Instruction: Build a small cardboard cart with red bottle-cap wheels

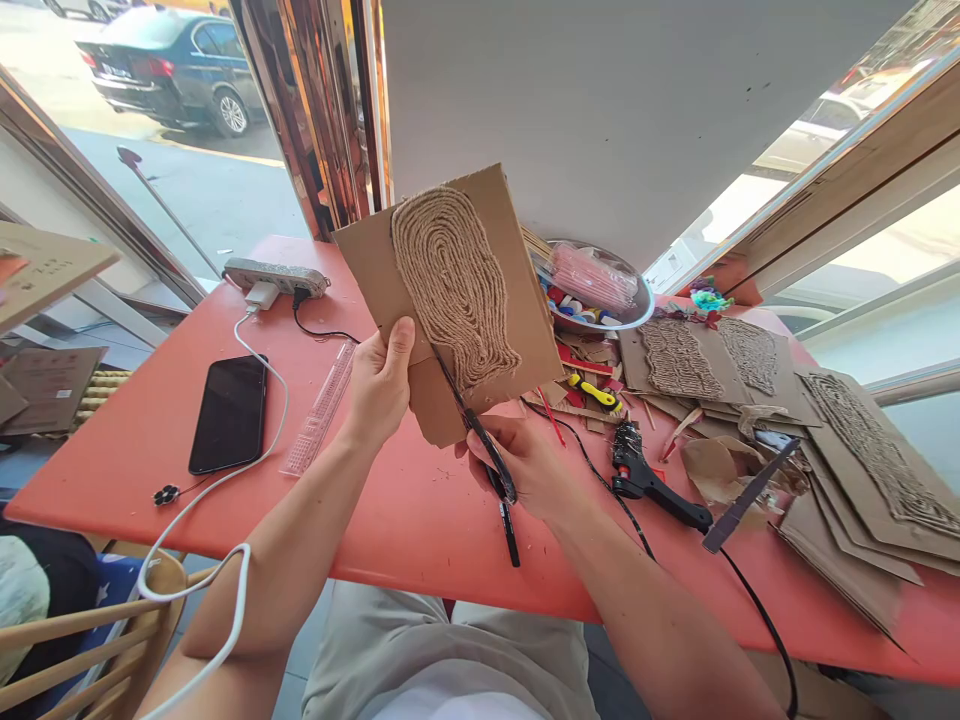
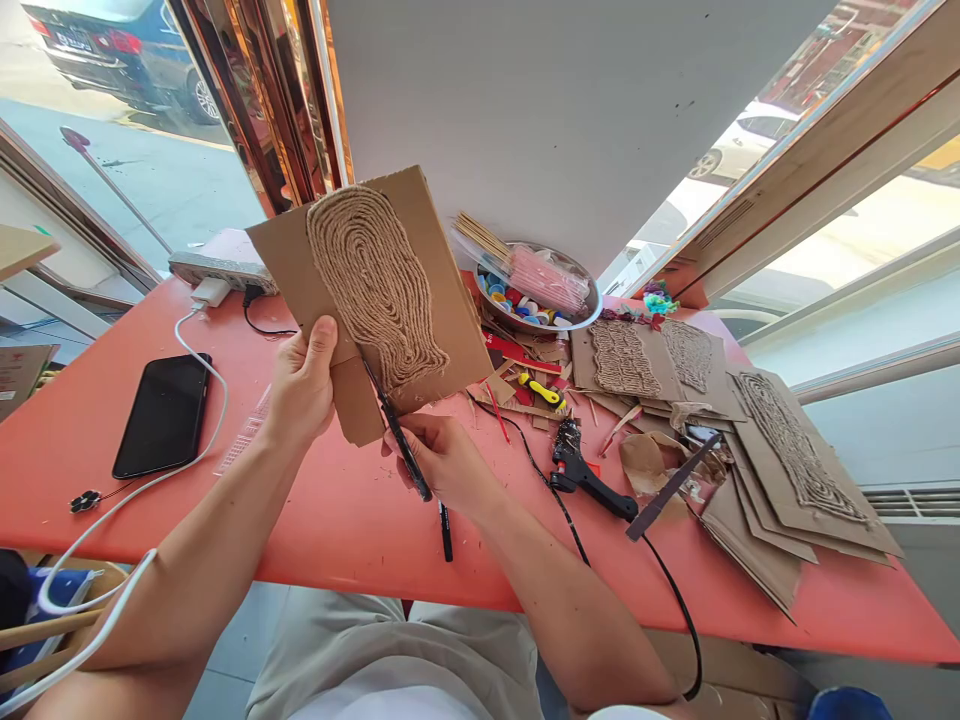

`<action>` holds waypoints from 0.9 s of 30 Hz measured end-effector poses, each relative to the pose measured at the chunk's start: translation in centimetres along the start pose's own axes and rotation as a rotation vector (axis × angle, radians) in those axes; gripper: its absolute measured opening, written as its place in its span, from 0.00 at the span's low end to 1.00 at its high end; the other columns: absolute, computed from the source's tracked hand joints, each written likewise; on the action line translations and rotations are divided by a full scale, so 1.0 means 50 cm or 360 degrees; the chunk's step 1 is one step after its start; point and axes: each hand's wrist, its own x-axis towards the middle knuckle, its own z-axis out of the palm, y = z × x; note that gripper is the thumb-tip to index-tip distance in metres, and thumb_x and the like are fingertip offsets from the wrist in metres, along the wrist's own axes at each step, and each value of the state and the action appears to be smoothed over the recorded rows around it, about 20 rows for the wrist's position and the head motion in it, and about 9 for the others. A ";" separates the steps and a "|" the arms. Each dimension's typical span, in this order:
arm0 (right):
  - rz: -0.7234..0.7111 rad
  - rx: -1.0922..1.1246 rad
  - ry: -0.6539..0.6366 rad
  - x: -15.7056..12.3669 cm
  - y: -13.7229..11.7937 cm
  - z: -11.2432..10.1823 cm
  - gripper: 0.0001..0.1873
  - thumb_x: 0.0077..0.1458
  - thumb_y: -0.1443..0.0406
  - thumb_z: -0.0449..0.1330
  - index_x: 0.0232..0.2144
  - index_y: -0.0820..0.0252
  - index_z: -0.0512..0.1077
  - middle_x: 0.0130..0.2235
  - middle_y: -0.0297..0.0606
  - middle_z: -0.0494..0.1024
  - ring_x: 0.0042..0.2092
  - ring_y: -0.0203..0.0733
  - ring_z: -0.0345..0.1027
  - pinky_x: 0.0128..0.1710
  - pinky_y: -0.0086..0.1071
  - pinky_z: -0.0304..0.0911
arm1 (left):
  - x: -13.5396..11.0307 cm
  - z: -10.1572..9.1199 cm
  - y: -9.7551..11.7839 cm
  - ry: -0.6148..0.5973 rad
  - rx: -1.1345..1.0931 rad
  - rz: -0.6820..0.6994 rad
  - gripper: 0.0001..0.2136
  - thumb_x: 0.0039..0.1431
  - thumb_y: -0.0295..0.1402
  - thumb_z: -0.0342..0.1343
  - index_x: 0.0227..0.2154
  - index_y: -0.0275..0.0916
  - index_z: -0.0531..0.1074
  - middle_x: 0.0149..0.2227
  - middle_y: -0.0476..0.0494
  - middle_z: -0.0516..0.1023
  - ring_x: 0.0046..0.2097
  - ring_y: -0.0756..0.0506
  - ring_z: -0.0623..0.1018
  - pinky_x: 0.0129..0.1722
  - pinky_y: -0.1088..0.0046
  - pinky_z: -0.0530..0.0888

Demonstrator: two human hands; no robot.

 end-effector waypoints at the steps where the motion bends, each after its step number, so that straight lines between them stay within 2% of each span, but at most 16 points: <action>1: 0.0003 -0.0024 0.0007 0.000 -0.001 -0.001 0.33 0.48 0.35 0.66 0.22 0.54 0.65 0.15 0.25 0.64 0.16 0.29 0.51 0.16 0.28 0.45 | 0.000 0.001 0.000 -0.0001 0.0000 -0.0003 0.25 0.56 0.61 0.67 0.30 0.41 0.77 0.28 0.47 0.79 0.38 0.41 0.83 0.36 0.67 0.80; 5: -0.0004 -0.0112 0.0027 0.003 0.000 -0.006 0.32 0.49 0.35 0.65 0.24 0.55 0.67 0.15 0.25 0.64 0.16 0.30 0.52 0.16 0.28 0.46 | 0.001 0.009 0.005 -0.0023 0.0008 -0.0016 0.28 0.54 0.64 0.66 0.34 0.40 0.79 0.33 0.44 0.83 0.41 0.40 0.84 0.37 0.65 0.81; 9: -0.0034 -0.0061 -0.0032 0.011 0.012 -0.008 0.31 0.52 0.36 0.64 0.25 0.57 0.69 0.15 0.25 0.64 0.16 0.30 0.51 0.17 0.28 0.47 | 0.005 0.014 0.009 -0.0022 0.0000 0.0002 0.30 0.51 0.66 0.66 0.33 0.41 0.80 0.33 0.44 0.84 0.45 0.38 0.85 0.40 0.65 0.83; 13: -0.0045 -0.0031 -0.0098 0.010 0.015 -0.015 0.31 0.56 0.37 0.62 0.30 0.59 0.73 0.17 0.26 0.65 0.18 0.31 0.52 0.18 0.28 0.50 | 0.008 0.012 0.000 -0.0052 0.0027 -0.0047 0.31 0.48 0.68 0.67 0.28 0.40 0.78 0.27 0.47 0.80 0.36 0.41 0.83 0.31 0.69 0.80; 15: -0.0019 -0.0095 -0.0105 0.004 0.008 -0.023 0.31 0.57 0.37 0.61 0.31 0.60 0.74 0.18 0.27 0.66 0.18 0.31 0.54 0.18 0.29 0.51 | 0.006 0.011 -0.007 -0.0061 0.0054 -0.0047 0.31 0.49 0.67 0.66 0.28 0.40 0.77 0.26 0.47 0.78 0.33 0.43 0.82 0.28 0.69 0.78; 20: -0.0065 -0.0231 -0.0141 -0.006 -0.005 -0.034 0.33 0.58 0.35 0.60 0.22 0.55 0.64 0.19 0.28 0.66 0.19 0.31 0.55 0.19 0.29 0.54 | -0.004 0.010 -0.006 -0.0077 0.0072 0.0015 0.27 0.54 0.64 0.66 0.30 0.41 0.77 0.26 0.47 0.78 0.34 0.41 0.83 0.28 0.69 0.79; 24: -0.0186 -0.0342 -0.0072 -0.003 0.004 -0.029 0.28 0.62 0.39 0.56 0.25 0.53 0.63 0.18 0.26 0.65 0.19 0.32 0.54 0.20 0.29 0.55 | -0.006 0.006 0.003 -0.0051 0.0070 0.0077 0.24 0.57 0.62 0.65 0.32 0.43 0.77 0.25 0.47 0.78 0.37 0.39 0.86 0.29 0.67 0.82; 27: -0.0269 -0.0483 -0.0020 0.002 0.013 -0.025 0.25 0.65 0.43 0.55 0.24 0.52 0.60 0.18 0.27 0.66 0.19 0.33 0.56 0.21 0.30 0.56 | -0.005 0.003 0.004 -0.0050 0.0058 0.0089 0.23 0.58 0.61 0.65 0.32 0.44 0.78 0.25 0.47 0.78 0.38 0.39 0.86 0.30 0.67 0.83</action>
